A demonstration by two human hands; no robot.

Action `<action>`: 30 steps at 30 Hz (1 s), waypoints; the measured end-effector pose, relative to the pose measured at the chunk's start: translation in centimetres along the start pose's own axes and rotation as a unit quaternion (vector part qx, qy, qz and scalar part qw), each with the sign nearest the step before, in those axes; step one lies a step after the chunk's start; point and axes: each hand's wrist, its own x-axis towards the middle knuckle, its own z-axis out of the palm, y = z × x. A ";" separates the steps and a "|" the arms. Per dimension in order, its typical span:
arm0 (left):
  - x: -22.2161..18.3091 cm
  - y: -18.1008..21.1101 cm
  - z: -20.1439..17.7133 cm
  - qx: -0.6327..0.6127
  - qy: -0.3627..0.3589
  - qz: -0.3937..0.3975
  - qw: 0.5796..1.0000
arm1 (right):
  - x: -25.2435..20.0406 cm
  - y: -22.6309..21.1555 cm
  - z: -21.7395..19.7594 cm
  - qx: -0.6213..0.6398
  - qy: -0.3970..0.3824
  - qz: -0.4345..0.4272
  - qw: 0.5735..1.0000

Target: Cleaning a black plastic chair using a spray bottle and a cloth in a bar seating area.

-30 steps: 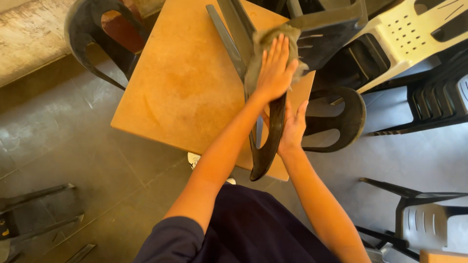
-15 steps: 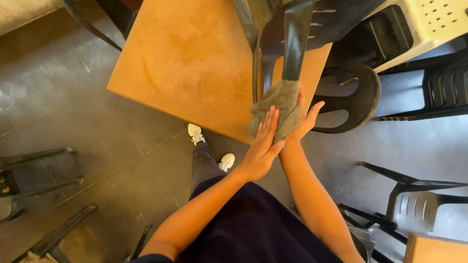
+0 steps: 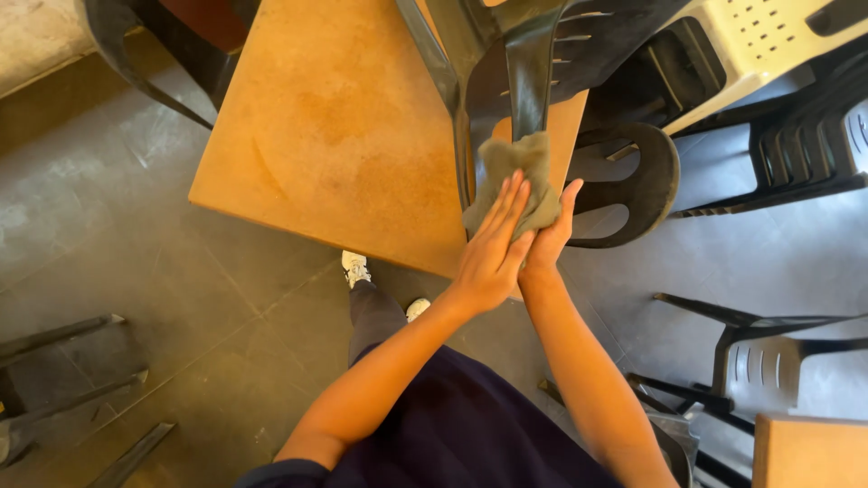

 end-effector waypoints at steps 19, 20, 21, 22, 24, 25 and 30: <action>19.1 -16.9 -4.7 -0.446 0.185 -0.246 0.841 | 19.2 -7.0 19.4 -0.814 -0.131 -0.278 0.493; 20.2 -18.8 -2.9 -0.266 0.173 -0.225 0.921 | 20.6 -6.5 19.6 -0.826 -0.170 -0.254 0.474; 21.0 -19.6 -2.0 -0.269 0.174 -0.228 0.920 | 20.6 -5.7 19.4 -0.828 -0.172 -0.250 0.472; 21.8 -20.4 -0.9 -0.155 0.228 -0.186 0.943 | 20.6 -5.0 19.1 -0.833 -0.161 -0.265 0.459; 23.7 -21.8 0.2 -0.041 0.278 -0.150 0.948 | 20.5 -4.8 18.8 -0.840 -0.153 -0.273 0.444; 25.0 -22.5 -0.1 -0.033 0.317 -0.182 0.930 | 20.5 -4.9 19.2 -0.826 -0.154 -0.246 0.483; 35.2 -32.1 -8.8 0.005 0.342 -0.195 0.919 | 20.8 -5.0 20.2 -0.811 -0.141 -0.204 0.529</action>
